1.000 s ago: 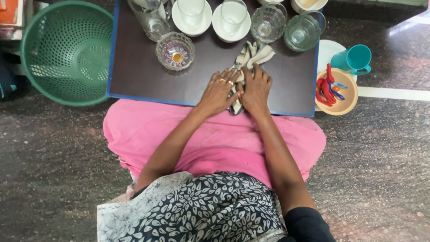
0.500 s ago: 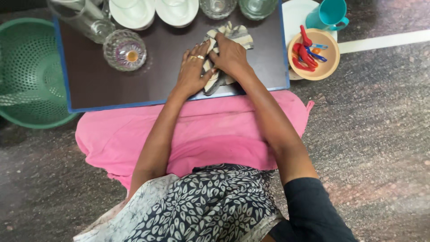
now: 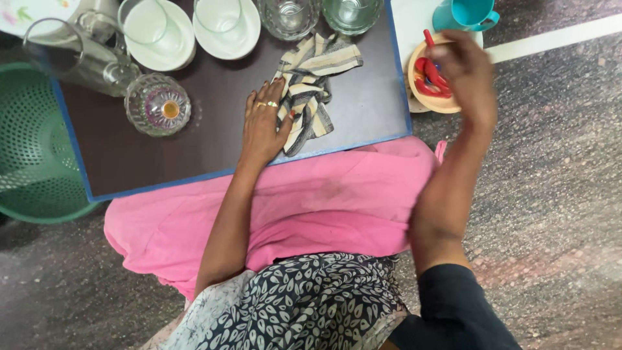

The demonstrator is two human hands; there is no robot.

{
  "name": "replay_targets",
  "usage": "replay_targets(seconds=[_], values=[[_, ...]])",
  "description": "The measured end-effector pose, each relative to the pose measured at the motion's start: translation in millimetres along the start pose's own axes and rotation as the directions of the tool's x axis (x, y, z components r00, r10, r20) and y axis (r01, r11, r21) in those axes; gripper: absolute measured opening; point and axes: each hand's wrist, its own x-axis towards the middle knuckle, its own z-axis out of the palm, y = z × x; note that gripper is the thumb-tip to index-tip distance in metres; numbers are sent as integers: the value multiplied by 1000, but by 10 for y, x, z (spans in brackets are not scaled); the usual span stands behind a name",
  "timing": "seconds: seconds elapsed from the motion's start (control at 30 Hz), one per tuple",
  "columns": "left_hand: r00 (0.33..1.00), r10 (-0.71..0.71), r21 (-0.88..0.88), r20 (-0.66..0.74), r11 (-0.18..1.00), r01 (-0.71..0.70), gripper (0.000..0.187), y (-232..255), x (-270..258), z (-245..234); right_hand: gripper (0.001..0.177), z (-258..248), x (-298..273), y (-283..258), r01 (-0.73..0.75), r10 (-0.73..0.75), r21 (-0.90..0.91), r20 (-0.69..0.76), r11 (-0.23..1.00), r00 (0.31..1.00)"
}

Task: The person sits on the floor and wipes various dishes and utensils with a cloth. They handle small bowls, a blue mug, and a beige bowl, wiping each item and placing it aside.

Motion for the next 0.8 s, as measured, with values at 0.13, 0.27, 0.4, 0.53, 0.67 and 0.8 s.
replay_targets(seconds=[0.13,0.27,0.4,0.53,0.67,0.8], values=[[1000,-10,-4,4,1000,10,65,7,21,-6,51,-370,-35,1132,-154,-11,-382,-397,911,918],[1000,4,6,1,1000,-4,64,-13,18,3,52,-358,-284,1743,-291,56,-402,-504,868,862],[1000,-6,4,11,1000,6,65,-4,15,-1,35,-138,-318,1943,-593,693,379,-229,711,684],[1000,-12,9,20,1000,12,66,1,28,-9,30,-51,-290,2006,-537,679,458,-238,709,694],[999,-30,-3,21,1000,30,67,15,35,-25,38,-121,-455,2042,-451,636,542,-216,710,741],[1000,-7,3,16,1000,7,66,5,32,-18,44,-332,-733,2061,-395,602,547,-270,738,752]])
